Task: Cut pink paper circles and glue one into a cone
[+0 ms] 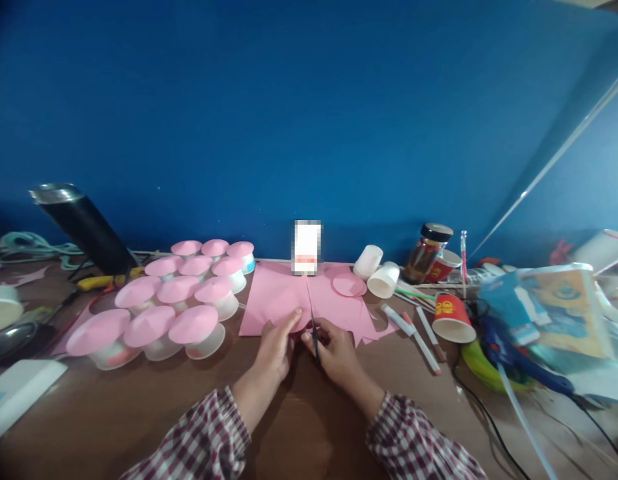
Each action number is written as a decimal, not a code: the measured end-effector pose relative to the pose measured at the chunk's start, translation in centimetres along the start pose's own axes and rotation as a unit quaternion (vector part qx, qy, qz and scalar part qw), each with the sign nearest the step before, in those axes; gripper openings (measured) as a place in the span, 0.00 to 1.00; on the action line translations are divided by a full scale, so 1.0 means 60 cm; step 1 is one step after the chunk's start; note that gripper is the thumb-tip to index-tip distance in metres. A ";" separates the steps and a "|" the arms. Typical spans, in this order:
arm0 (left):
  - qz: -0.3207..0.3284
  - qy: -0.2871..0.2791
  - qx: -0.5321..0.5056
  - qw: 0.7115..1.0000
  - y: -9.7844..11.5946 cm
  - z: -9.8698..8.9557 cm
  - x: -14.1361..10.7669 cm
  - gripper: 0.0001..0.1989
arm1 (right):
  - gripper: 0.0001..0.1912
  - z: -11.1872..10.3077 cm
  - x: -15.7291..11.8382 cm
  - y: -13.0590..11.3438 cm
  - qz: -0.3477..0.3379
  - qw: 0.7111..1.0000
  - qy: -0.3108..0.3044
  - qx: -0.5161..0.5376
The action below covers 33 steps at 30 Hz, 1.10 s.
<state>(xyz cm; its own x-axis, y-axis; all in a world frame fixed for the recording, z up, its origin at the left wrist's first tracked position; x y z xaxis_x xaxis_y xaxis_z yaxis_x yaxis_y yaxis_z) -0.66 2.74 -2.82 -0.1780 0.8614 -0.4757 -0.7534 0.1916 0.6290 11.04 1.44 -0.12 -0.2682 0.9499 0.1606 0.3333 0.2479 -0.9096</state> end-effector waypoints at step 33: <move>0.011 -0.046 -0.012 0.999 0.017 0.012 -0.017 0.20 | 0.18 0.000 -0.003 0.002 -0.001 1.000 -0.004 0.013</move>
<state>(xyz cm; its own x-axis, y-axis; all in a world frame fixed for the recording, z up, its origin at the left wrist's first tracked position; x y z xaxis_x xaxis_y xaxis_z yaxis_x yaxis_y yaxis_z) -0.79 2.37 -1.26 -0.1372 0.9047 -0.4033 -0.7647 0.1621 0.6236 11.12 1.29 -0.25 -0.2766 0.9478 0.1589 0.3096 0.2444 -0.9189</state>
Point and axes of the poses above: each hand's wrist, its own x-axis towards the middle knuckle, its own z-axis out of the palm, y = z × x, the point moved 4 cm from there along x, towards the middle knuckle, and after that the axes turned 4 degrees about -x, right-handed, at the moved point
